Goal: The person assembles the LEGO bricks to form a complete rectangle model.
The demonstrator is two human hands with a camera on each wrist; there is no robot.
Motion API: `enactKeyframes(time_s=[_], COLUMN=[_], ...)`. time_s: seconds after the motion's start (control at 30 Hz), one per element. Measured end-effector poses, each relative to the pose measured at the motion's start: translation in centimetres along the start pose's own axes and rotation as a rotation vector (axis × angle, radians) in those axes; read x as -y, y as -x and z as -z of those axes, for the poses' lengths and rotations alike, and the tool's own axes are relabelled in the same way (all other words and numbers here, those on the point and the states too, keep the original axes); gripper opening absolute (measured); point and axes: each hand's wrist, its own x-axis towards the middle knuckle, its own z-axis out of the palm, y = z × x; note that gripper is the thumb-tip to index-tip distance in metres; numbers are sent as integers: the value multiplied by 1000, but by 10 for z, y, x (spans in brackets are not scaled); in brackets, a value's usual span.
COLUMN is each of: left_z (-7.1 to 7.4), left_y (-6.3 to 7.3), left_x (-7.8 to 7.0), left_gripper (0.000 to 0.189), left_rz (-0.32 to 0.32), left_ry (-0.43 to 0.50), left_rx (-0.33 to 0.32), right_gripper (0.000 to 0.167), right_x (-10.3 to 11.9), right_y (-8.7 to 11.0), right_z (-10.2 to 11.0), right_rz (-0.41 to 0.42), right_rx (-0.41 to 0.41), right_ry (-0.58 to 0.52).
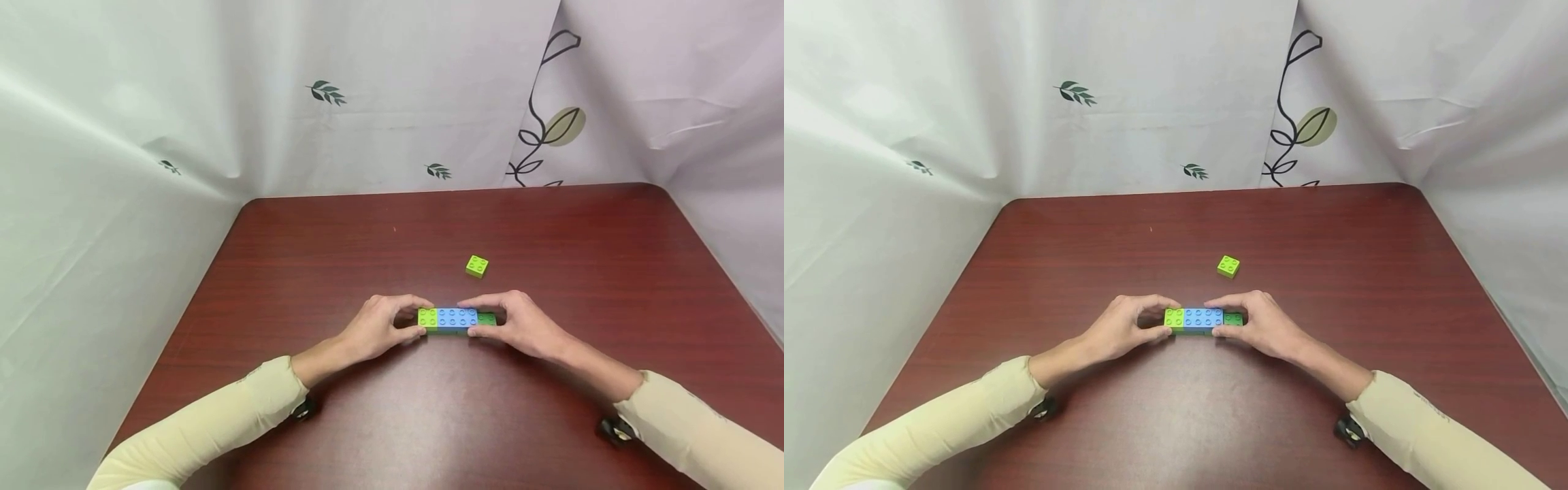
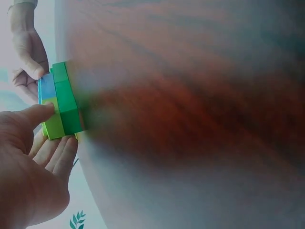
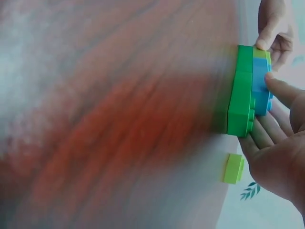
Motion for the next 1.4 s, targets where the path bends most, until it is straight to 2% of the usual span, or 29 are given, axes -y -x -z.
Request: enactKeyframes(time_s=[0.13,0.33,0.63,0.77,0.87,1.1,1.4], left_z=[-1,1,4,4,4,3,0], left_y=[1,1,1,0,0,1,1], left_x=[1,1,-1,-1,-1,-2,1], left_gripper=[40,42,46,48,50,48,45], left_rz=[-16,-37,-17,-17,-16,-14,-16], left_ry=[-22,-98,-82,-77,-79,-104,-88], left_rx=[-17,-27,-4,-3,-5,-10,-16], right_gripper=[52,50,56,57,59,63,64], right_x=[2,7,10,7,3,-8,-20], right_y=[1,-1,-6,-11,-15,-25,-38], right_z=[5,17,34,38,40,39,31], right_rz=[9,27,-5,-22,-42,-115,-144], right_rx=[-6,-103,-287,-340,-342,-285,-249], right_ry=[-38,-4,40,87,115,114,-56])
